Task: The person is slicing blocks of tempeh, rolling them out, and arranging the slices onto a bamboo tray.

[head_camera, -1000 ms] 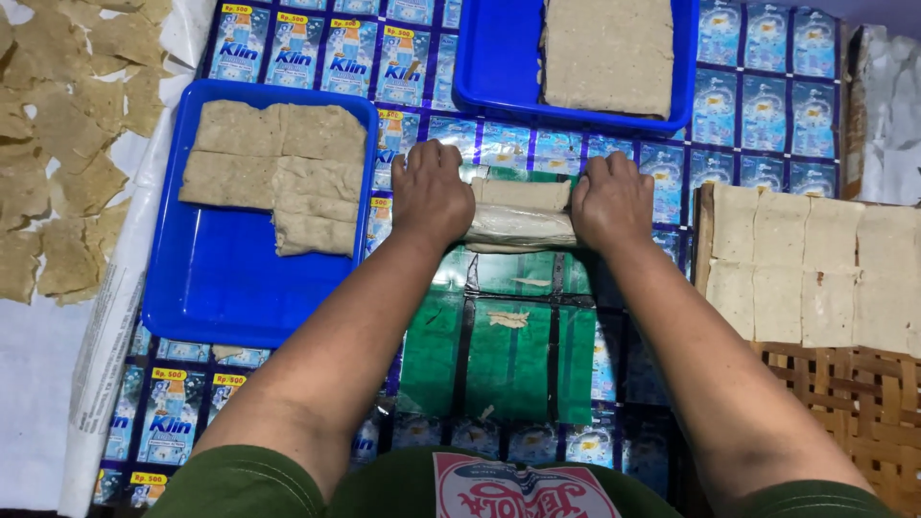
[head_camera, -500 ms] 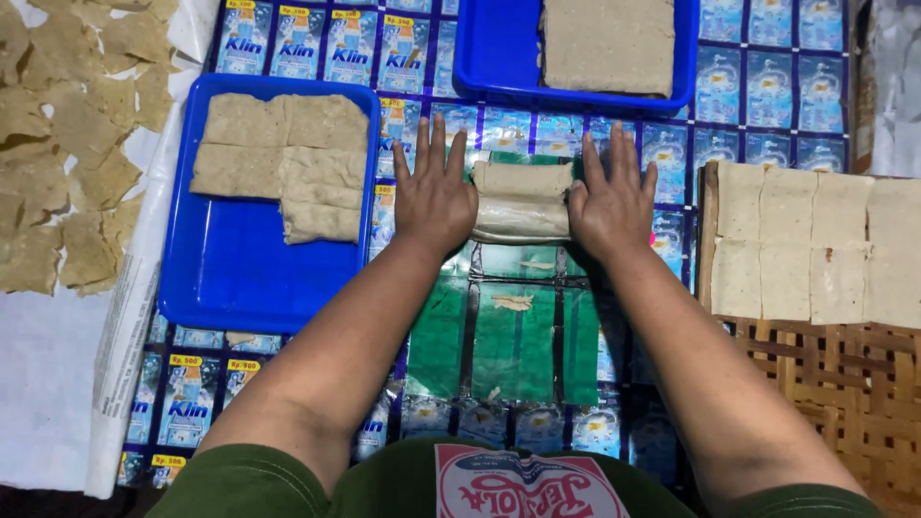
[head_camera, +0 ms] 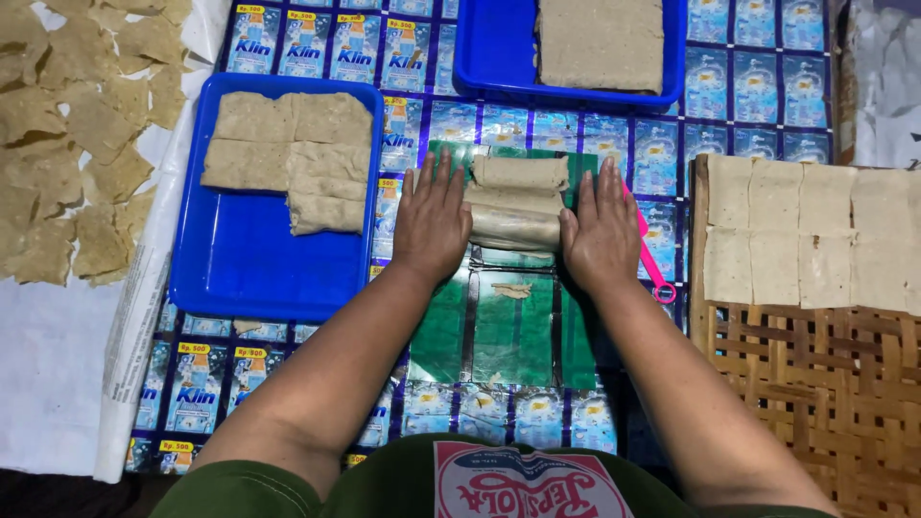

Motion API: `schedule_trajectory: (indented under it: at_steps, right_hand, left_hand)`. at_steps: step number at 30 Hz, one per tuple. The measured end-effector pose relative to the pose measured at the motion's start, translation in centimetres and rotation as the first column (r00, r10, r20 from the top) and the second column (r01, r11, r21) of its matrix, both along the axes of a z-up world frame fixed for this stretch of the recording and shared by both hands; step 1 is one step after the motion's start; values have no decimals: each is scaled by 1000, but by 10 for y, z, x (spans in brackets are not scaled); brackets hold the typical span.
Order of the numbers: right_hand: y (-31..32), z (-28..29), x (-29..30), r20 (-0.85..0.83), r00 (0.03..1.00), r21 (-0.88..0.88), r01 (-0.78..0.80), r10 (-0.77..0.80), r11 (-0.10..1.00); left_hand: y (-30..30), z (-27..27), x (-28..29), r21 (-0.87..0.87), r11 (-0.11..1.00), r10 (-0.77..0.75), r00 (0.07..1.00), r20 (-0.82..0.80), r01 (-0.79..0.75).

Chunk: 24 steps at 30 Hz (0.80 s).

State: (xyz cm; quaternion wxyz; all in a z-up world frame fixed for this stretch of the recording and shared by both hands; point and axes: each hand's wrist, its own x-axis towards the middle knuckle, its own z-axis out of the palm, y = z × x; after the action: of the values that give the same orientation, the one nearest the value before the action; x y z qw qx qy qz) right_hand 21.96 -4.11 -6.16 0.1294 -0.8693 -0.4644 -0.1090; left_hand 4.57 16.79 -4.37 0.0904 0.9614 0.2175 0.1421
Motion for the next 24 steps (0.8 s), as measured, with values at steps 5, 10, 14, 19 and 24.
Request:
schedule_trajectory:
  at_steps: [5, 10, 14, 19, 24]
  right_hand:
    - [-13, -10, -12, -1, 1000, -10, 4, -4, 1000]
    - [-29, -17, -33, 22, 1000, 40, -12, 11, 999]
    - [-43, -14, -62, 59, 998, 72, 14, -18, 997]
    - [-28, -21, -42, 51, 998, 48, 37, -39, 998]
    - [13, 4, -4, -83, 984, -95, 150, -158, 984]
  left_hand:
    - [-8, -11, -16, 23, 1000, -14, 999, 44, 13]
    - [-27, -7, -42, -26, 999, -25, 999, 36, 26]
    - [-45, -6, -64, -49, 998, -39, 998, 38, 41]
    - [-30, -12, -47, -27, 999, -29, 998, 54, 30]
    - [2, -1, 4, -32, 999, 18, 999, 41, -17]
